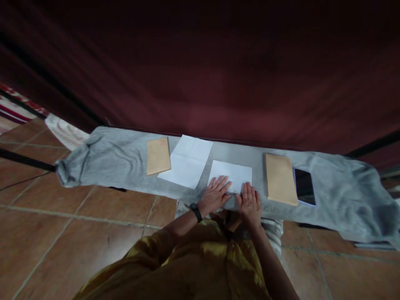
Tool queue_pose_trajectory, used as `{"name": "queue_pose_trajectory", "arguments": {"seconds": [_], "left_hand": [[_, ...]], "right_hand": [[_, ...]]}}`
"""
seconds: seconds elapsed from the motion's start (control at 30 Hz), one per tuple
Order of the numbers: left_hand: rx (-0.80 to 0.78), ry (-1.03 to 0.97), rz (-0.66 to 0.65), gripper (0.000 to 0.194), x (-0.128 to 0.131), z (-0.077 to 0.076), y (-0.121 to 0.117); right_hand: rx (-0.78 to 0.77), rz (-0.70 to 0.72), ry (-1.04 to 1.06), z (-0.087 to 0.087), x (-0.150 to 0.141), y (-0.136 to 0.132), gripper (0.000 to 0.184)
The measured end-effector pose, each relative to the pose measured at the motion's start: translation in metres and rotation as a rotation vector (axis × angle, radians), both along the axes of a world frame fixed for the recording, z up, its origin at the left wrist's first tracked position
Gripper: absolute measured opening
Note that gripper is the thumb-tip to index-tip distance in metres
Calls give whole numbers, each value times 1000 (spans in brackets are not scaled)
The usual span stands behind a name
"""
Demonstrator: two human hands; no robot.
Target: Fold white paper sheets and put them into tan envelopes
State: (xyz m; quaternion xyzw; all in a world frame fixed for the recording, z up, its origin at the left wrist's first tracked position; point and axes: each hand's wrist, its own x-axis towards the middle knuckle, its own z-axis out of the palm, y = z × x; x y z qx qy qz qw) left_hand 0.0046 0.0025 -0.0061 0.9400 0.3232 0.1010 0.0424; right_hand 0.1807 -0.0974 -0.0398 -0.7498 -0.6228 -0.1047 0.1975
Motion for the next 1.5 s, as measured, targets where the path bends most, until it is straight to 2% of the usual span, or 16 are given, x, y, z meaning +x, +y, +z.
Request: {"name": "queue_pose_trajectory", "arguments": {"seconds": [0.1, 0.3, 0.47, 0.57, 0.77, 0.93, 1.0, 1.07, 1.17, 1.3, 1.4, 1.5], "left_hand": [[-19, 20, -109, 55, -4, 5, -4], [-21, 26, -145, 62, -12, 10, -8], [0, 58, -145, 71, -15, 7, -11], [5, 52, -146, 71, -14, 3, -11], [-14, 60, -144, 71, -12, 2, -11], [9, 48, -164, 64, -15, 7, -10], [19, 25, -145, 61, -17, 7, -9], [21, 11, -102, 67, -19, 5, -7], [27, 12, 5, 75, -25, -2, -6], [47, 1, 149, 70, -29, -9, -2], [61, -24, 208, 63, -15, -8, 2], [45, -53, 113, 60, 16, -4, 8]], "right_hand": [[-7, 5, 1, 2, 0, 0, 61], [-25, 21, -13, 3, 3, -3, 63], [-16, -72, 16, 0, 6, -12, 65], [-7, -125, 60, 4, -3, -6, 67], [-91, 88, 152, 7, -36, 15, 60], [-48, 64, 88, 0, -38, 12, 59], [-31, 44, 57, -1, -33, 9, 59], [-13, 17, 30, -1, -27, 6, 59], [16, -23, 6, -1, -21, 2, 61], [31, -47, -3, -3, -17, -2, 62], [31, -66, 4, -3, -18, -1, 62], [30, -81, 0, -2, -20, 2, 60]]}}
